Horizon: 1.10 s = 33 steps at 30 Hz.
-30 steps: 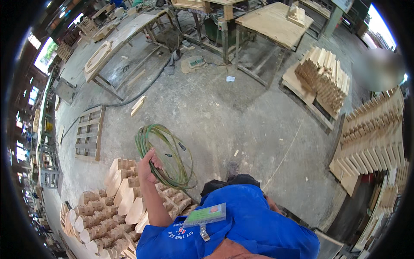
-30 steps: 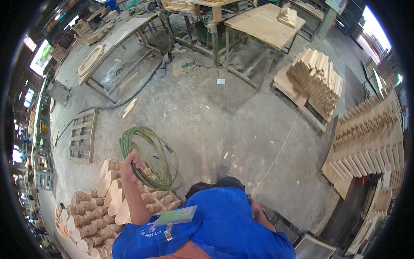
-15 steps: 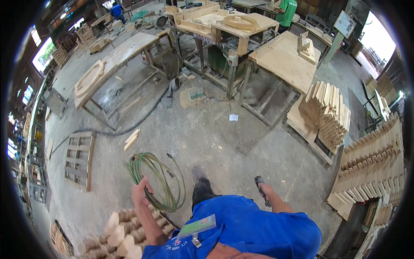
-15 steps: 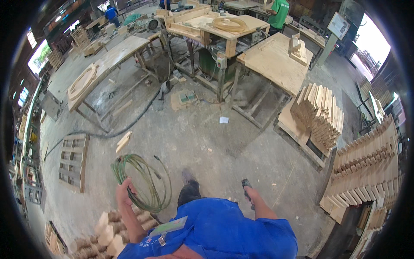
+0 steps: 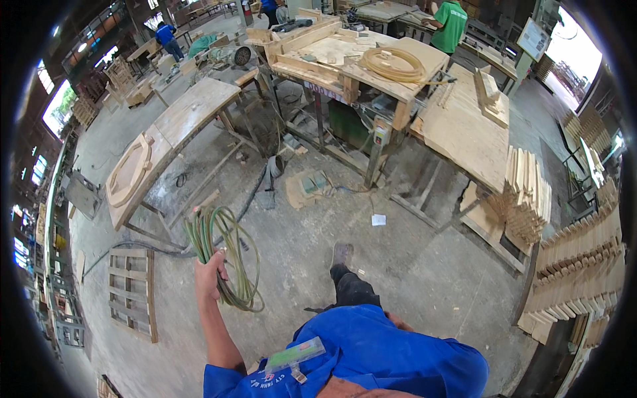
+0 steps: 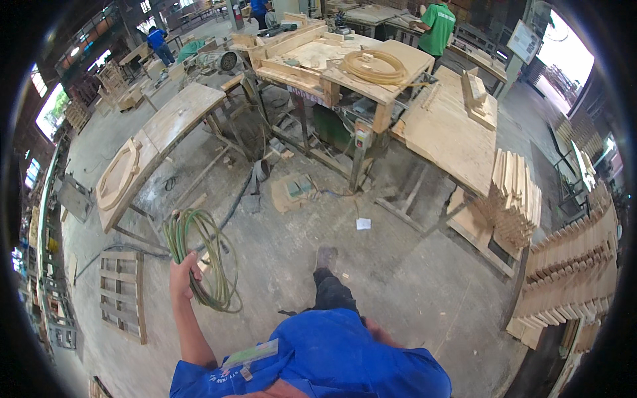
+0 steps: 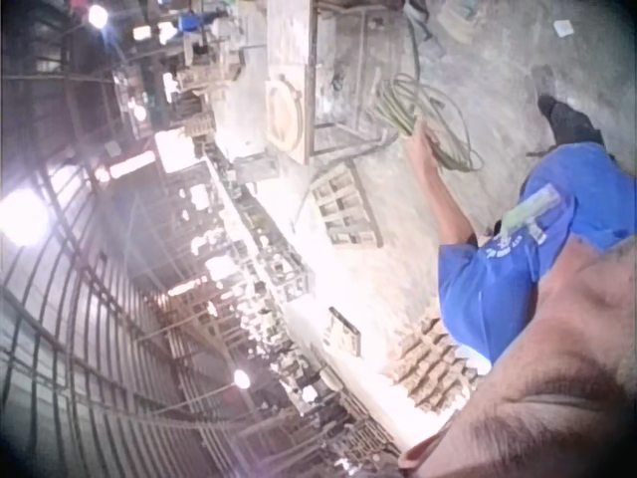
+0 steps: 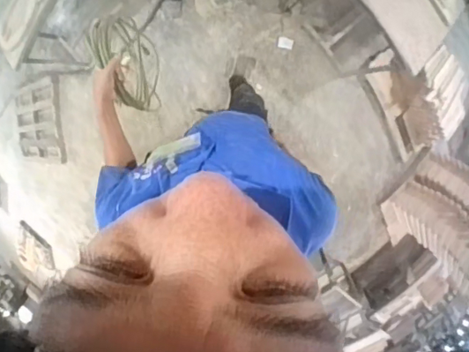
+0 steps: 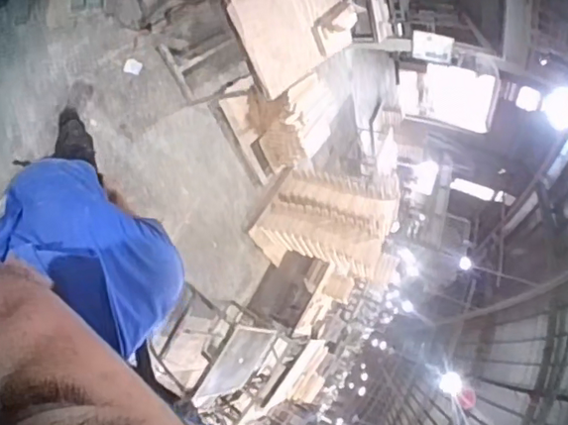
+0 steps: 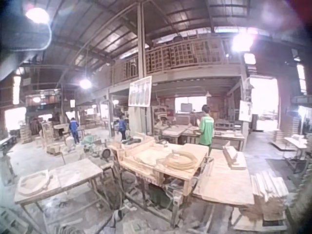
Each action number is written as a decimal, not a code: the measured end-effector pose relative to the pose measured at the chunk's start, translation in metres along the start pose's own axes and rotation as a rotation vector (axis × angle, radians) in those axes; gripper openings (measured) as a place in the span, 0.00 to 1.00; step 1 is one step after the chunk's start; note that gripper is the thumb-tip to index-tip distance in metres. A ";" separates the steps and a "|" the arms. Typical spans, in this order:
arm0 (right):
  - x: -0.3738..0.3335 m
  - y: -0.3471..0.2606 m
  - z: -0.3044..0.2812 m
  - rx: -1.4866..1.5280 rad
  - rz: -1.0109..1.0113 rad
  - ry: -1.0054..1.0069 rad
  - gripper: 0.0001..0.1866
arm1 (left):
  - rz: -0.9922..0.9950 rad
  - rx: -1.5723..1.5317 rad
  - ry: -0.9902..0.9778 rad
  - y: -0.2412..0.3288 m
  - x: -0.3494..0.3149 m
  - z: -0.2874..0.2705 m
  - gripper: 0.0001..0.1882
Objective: The person coils a green hose, places it on a table, then picks up a nail gun and a box of nails. They walk through the workshop carrying the items and place them on a workbench.
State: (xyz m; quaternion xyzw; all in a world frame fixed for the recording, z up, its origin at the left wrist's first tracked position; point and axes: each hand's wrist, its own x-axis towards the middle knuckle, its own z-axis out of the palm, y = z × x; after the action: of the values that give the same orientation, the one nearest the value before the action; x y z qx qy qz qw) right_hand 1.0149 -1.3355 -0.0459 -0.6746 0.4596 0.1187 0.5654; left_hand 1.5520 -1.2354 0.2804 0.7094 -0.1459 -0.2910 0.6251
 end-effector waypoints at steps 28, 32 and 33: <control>0.361 -0.313 -0.312 1.023 0.413 0.443 0.18 | 0.244 -0.088 -0.108 0.268 0.540 0.197 0.12; 0.404 -0.341 -0.308 0.727 0.540 0.312 0.21 | 0.298 -0.036 -0.051 0.291 0.608 0.179 0.12; 0.415 -0.346 -0.306 0.594 0.507 0.288 0.21 | 0.332 -0.023 -0.061 0.300 0.627 0.174 0.11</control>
State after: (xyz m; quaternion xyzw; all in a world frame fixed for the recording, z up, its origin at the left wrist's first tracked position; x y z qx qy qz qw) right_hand 1.3942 -1.8252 0.0001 -0.3574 0.6996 0.0209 0.6184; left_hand 1.9892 -1.7854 0.4188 0.6594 -0.2765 -0.2068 0.6678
